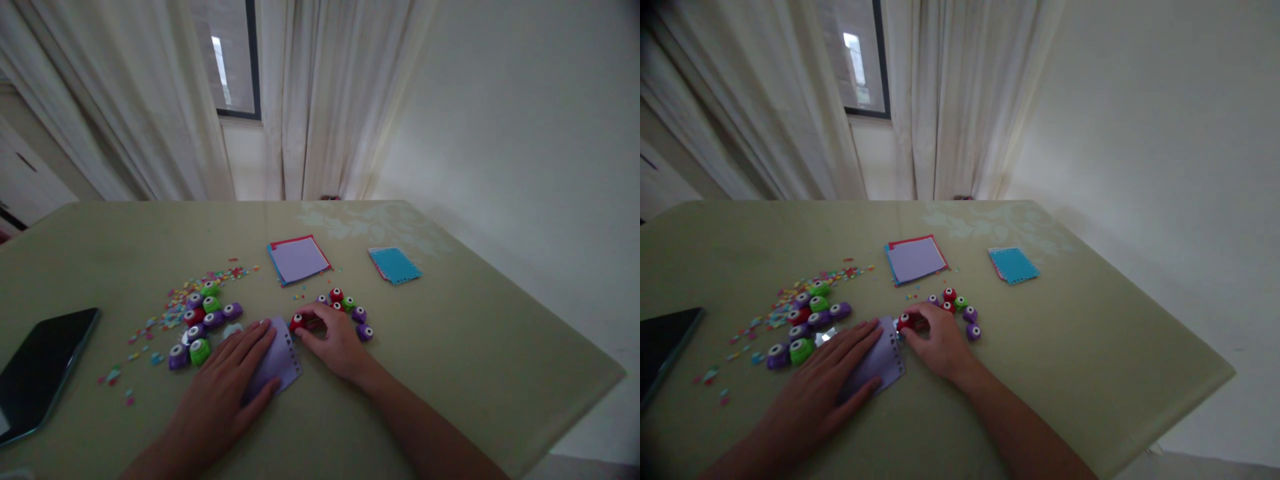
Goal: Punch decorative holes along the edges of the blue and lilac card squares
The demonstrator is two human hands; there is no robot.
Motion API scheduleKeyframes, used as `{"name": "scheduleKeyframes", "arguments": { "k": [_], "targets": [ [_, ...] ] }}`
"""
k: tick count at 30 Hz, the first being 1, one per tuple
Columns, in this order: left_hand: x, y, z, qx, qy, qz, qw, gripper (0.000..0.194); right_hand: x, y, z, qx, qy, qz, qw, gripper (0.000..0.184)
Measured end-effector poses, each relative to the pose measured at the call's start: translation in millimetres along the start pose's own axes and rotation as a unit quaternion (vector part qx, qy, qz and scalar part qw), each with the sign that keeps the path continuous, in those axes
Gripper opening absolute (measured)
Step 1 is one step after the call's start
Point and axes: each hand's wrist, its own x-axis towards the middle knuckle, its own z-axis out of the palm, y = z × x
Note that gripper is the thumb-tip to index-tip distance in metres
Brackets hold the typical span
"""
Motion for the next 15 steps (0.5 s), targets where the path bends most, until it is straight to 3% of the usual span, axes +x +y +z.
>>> {"name": "scheduleKeyframes", "arguments": {
  "k": [10,15],
  "targets": [
    [1.4,0.4,-0.9,0.010,0.009,0.011,1.000,0.075,-1.7,-2.9,0.0,0.010,-0.023,0.000,1.000,0.027],
    [1.0,0.6,-3.1,0.015,0.001,0.021,1.000,0.077,-1.3,0.9,-2.8,-0.024,-0.051,-0.043,0.998,0.034]
  ]
}}
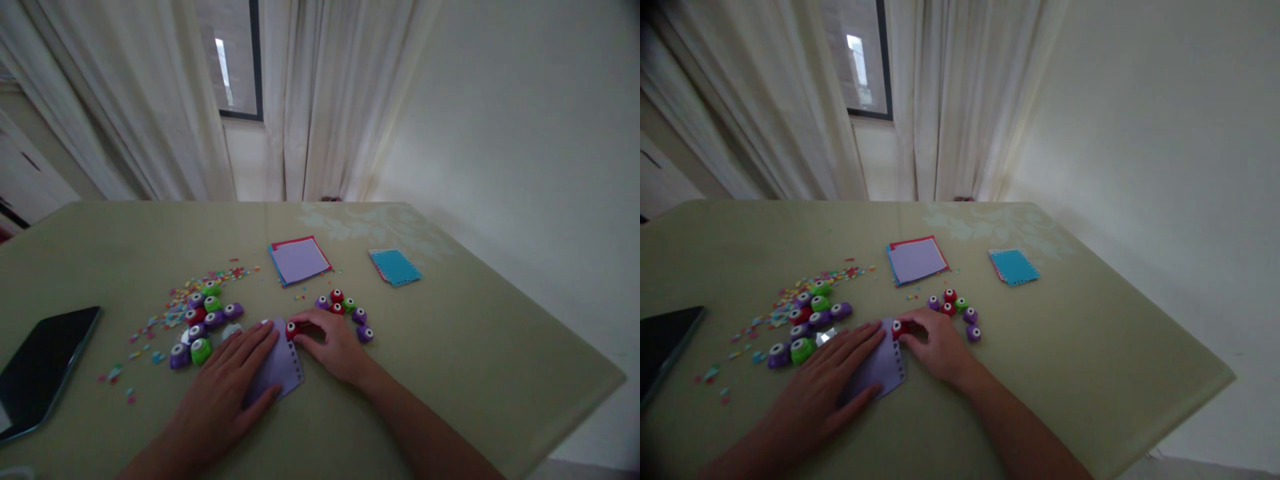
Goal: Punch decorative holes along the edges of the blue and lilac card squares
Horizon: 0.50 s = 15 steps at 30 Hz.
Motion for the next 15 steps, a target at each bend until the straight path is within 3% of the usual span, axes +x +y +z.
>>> {"name": "scheduleKeyframes", "arguments": {
  "k": [7,15],
  "targets": [
    [-1.1,0.2,-2.1,-0.004,-0.009,0.018,1.000,0.081,0.3,-3.4,-2.4,-0.036,-0.018,-0.059,0.997,0.036],
    [0.0,0.9,-1.4,-0.015,-0.011,0.019,1.000,0.082,0.3,-4.2,-2.2,-0.038,-0.025,-0.055,0.997,0.036]
  ]
}}
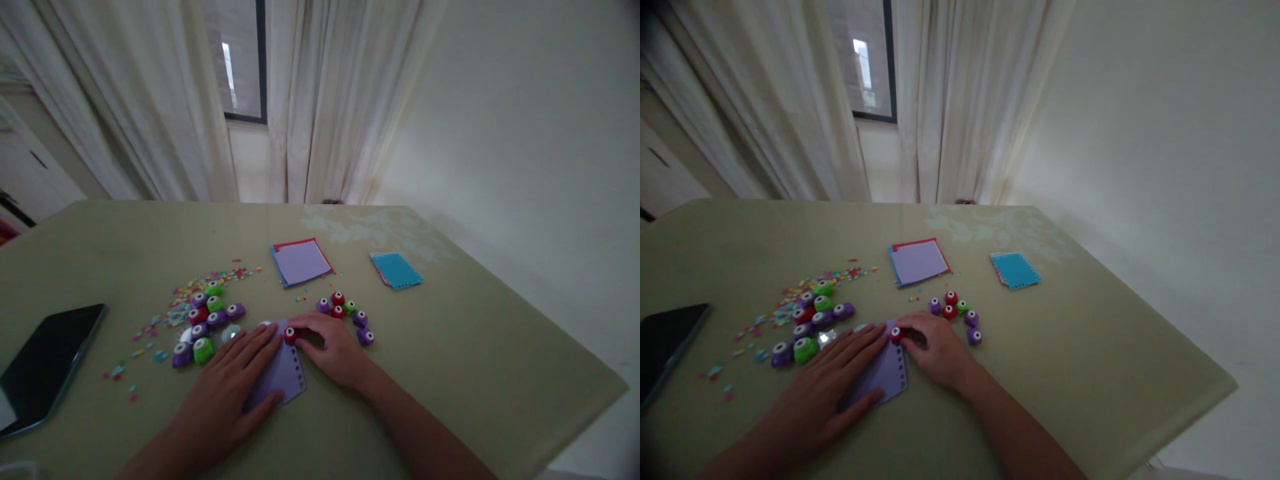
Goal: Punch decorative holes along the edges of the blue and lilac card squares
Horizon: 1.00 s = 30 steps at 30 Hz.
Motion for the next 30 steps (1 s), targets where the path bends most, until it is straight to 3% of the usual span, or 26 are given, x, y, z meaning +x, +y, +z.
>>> {"name": "scheduleKeyframes", "arguments": {
  "k": [20,30],
  "targets": [
    [-1.6,-1.3,3.3,-0.021,-0.007,-0.013,1.000,0.080,1.0,-6.2,-1.1,0.003,-0.001,0.003,1.000,0.036],
    [-0.9,-2.4,8.9,-0.041,0.003,-0.015,0.999,0.075,2.2,-3.9,-0.5,0.004,0.011,0.037,0.999,0.023]
  ]
}}
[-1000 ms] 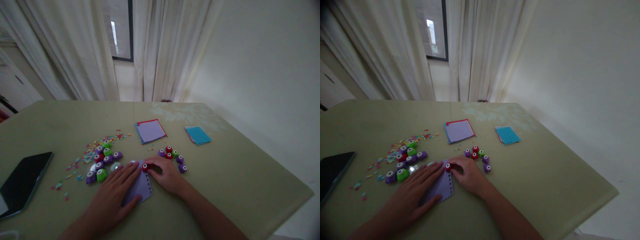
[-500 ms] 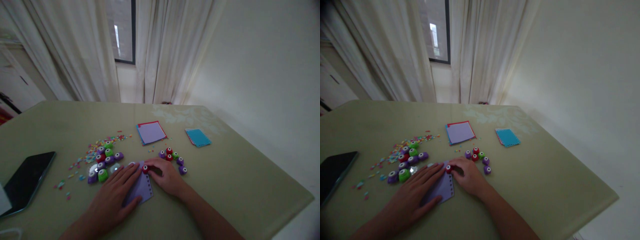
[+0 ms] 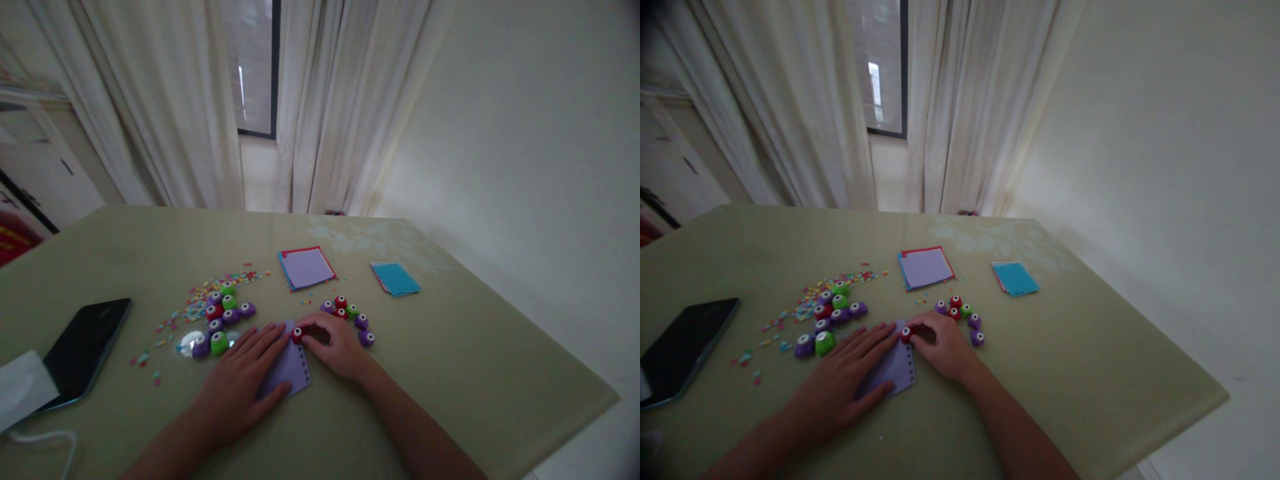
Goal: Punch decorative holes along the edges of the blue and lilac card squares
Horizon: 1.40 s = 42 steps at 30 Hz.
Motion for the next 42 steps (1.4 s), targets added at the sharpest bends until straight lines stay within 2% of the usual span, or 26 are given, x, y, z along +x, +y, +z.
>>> {"name": "scheduleKeyframes", "arguments": {
  "k": [7,13,22,26,33,42],
  "targets": [
    [2,2,-0.3,-0.011,-0.003,-0.005,1.000,0.076,-2,0,2,0.019,0.000,0.015,1.000,0.021],
    [2,0,2.6,-0.016,0.002,-0.011,1.000,0.073,2,2,3,0.043,0.033,0.085,0.995,0.033],
    [5,4,-0.6,-0.027,-0.009,-0.019,0.999,0.068,34,-3,-9,0.087,-0.092,0.215,0.968,0.032],
    [5,5,-1.1,-0.035,-0.011,-0.021,0.999,0.069,43,-5,-13,0.066,-0.130,0.275,0.950,0.026],
    [4,6,0.0,-0.033,-0.018,-0.022,0.999,0.070,55,-10,-17,-0.039,-0.184,0.271,0.944,0.031],
    [4,6,3.2,-0.017,-0.003,-0.017,1.000,0.071,56,-18,-13,-0.087,-0.210,0.296,0.928,0.035]
  ]
}}
